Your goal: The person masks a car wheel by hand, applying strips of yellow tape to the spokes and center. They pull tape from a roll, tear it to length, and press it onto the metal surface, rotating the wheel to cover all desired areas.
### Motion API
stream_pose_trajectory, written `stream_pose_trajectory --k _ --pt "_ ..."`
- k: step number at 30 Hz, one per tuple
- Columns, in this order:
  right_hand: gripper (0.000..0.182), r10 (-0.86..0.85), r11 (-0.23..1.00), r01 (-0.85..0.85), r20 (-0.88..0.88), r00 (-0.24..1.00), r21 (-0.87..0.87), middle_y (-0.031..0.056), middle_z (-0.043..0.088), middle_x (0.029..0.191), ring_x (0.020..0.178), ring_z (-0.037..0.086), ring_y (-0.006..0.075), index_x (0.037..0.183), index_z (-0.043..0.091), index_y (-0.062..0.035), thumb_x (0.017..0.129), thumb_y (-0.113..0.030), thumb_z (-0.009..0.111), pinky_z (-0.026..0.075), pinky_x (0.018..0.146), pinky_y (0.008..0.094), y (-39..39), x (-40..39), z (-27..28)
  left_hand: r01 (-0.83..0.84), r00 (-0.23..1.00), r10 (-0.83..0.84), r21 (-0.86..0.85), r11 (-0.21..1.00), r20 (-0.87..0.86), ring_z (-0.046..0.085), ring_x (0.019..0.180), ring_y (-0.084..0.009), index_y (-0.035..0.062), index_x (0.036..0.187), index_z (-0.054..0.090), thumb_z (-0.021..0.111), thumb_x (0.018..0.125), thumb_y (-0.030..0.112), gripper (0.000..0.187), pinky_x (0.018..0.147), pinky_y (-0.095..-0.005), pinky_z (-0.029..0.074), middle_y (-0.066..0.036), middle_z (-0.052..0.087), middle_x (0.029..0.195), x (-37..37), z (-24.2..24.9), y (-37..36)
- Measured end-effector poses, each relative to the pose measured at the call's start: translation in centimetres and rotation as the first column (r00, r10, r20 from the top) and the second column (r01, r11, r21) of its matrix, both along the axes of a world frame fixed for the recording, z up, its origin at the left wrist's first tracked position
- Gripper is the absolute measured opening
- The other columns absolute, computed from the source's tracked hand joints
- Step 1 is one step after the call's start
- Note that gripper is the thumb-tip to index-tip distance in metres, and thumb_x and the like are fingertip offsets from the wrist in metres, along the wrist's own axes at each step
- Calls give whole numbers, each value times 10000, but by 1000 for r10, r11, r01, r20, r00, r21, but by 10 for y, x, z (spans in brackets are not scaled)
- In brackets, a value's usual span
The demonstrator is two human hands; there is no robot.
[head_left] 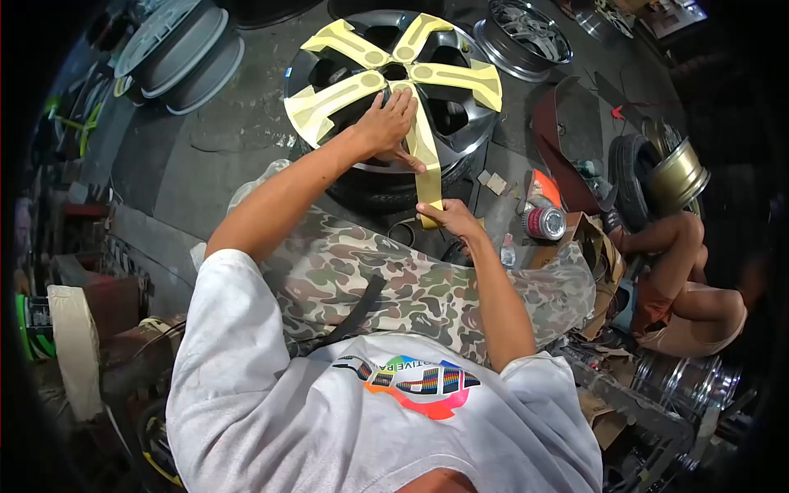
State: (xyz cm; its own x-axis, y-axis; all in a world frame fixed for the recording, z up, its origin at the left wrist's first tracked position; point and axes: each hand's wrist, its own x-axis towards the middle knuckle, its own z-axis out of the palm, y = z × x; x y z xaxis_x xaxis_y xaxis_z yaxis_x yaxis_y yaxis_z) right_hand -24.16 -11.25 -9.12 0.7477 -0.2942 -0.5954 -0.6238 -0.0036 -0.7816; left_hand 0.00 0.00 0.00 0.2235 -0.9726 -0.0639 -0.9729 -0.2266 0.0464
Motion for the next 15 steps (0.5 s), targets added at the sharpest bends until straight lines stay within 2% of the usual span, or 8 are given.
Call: stream_pose_trajectory --k 2,6,8,9,11,13,15 --pt "519 14 999 -13 31 999 -29 35 732 845 768 658 119 959 785 18 831 -482 844 518 718 276 1 0 2 19 999 -21 -65 998 -36 249 1503 -497 -177 1508 230 684 501 948 1577 1185 -632 282 -362 219 1612 2 -5 0" --pt "478 16 999 -12 71 997 -52 50 733 828 733 645 102 932 783 -3 839 -469 836 510 692 286 0 10 -10 -16 999 18 59 998 -41 200 1525 -477 -144 1536 205 686 528 933 1552 1218 -595 245 -351 192 1622 1 6 3" --pt "430 99 947 -104 -32 995 -303 86 734 863 746 658 155 902 761 -21 832 -439 834 510 703 316 -8 19 -5 -30 999 31 56 998 -19 198 1525 -479 -142 1536 204 701 525 917 1546 1219 -595 241 -357 187 1621 2 5 -1" --pt "430 104 948 -108 -31 994 -298 86 734 863 746 658 155 902 761 -21 832 -439 834 510 703 316 -9 19 2 -35 999 36 62 998 -18 198 1525 -479 -142 1536 204 701 525 917 1546 1219 -595 241 -357 187 1621 3 5 -1" --pt "405 188 788 -46 168 968 -614 153 732 944 842 696 277 883 728 -24 821 -413 824 527 754 386 -14 9 15 -35 999 36 43 998 -25 200 1524 -483 -141 1537 201 714 524 904 1543 1221 -593 237 -361 185 1620 -1 3 0" --pt "407 161 653 -61 60 985 -755 195 720 1040 977 687 373 878 706 -12 820 -401 814 531 815 441 -71 -31 -31 -32 999 33 37 999 -35 201 1524 -482 -136 1540 199 719 523 900 1542 1222 -589 236 -362 185 1620 -4 2 -2" --pt "412 154 589 -380 -362 919 -714 225 726 1046 998 686 419 870 708 -5 825 -403 806 533 830 476 -107 -74 -42 -40 998 41 21 999 -54 202 1525 -481 -132 1543 198 723 522 896 1541 1224 -584 235 -363 184 1620 -4 4 -3"
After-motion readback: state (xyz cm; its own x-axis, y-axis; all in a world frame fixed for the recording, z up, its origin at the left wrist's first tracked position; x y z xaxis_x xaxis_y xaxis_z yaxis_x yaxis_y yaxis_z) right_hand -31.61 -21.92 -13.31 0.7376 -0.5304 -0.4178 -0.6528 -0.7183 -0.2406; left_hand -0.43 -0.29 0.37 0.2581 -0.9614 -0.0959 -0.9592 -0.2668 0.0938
